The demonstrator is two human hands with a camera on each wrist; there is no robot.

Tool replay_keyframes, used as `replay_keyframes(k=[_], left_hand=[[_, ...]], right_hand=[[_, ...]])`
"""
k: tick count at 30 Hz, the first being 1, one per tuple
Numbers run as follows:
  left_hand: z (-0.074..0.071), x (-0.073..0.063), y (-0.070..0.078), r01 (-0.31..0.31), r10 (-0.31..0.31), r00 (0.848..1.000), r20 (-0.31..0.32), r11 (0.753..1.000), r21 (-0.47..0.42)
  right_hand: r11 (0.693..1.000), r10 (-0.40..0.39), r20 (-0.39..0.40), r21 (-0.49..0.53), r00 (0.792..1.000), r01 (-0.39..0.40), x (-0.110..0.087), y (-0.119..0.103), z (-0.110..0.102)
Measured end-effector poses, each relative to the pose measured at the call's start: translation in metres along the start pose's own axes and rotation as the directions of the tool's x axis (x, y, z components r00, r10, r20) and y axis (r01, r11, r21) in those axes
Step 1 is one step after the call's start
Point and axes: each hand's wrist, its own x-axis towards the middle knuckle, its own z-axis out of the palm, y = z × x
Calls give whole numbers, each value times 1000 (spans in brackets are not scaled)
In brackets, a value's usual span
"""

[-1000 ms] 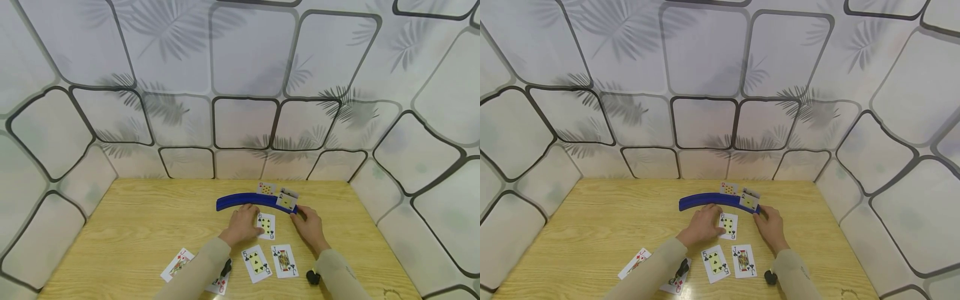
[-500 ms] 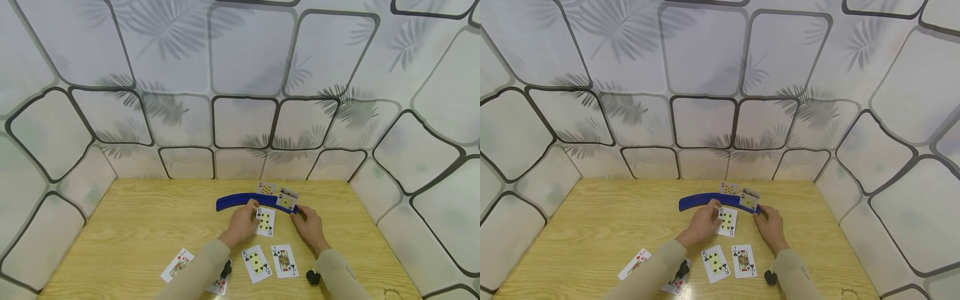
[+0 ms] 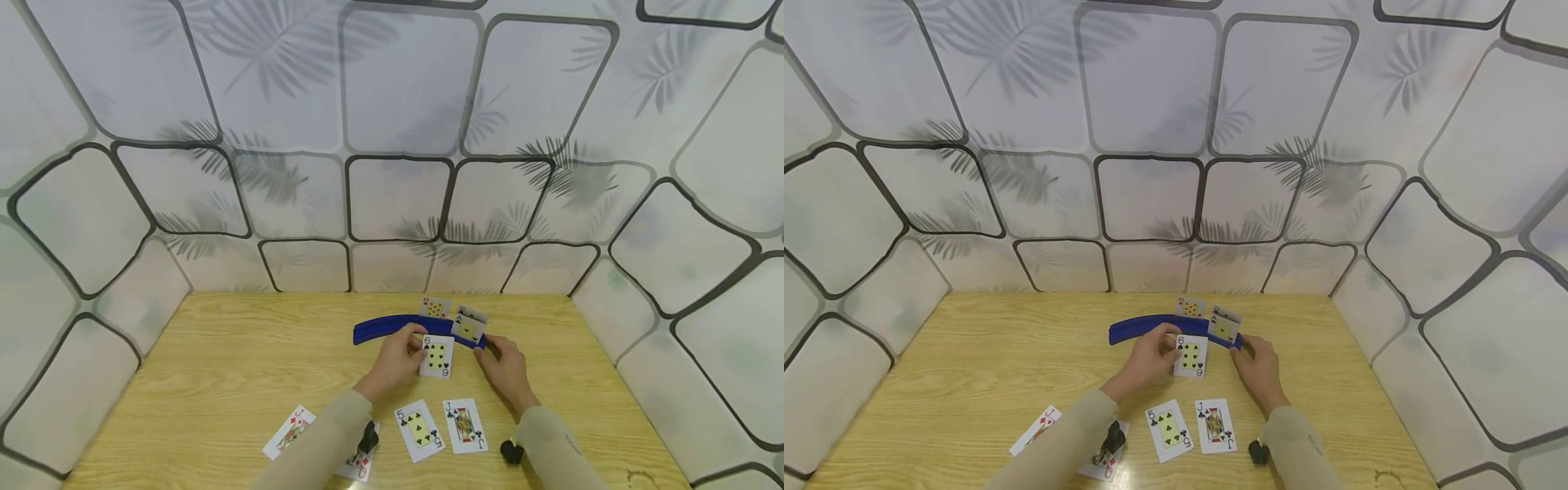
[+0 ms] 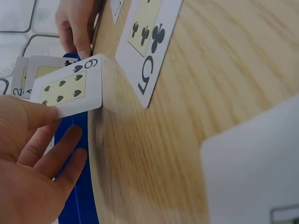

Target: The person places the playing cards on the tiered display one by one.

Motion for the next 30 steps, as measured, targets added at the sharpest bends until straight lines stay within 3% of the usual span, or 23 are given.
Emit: replay_keyframes(k=[6,11,22,30], left_hand=[[-4,2,3,-28,29,999,21,997,-73],[-8,4,5,-18,20,1000,23,995,-102],[-14,6,8,-26,24,1000,-17,994,-108],[-15,8,7,-49,40,996,-79,992,-117]], right_hand=[[1000,12,11,2,1000,-12,1,1,-1],[1000,21,17,15,1000,-21,2,2,-1],[999,26,26,18,999,-26,2,0,-3],[999,28,26,17,999,-28,1,0,-2]])
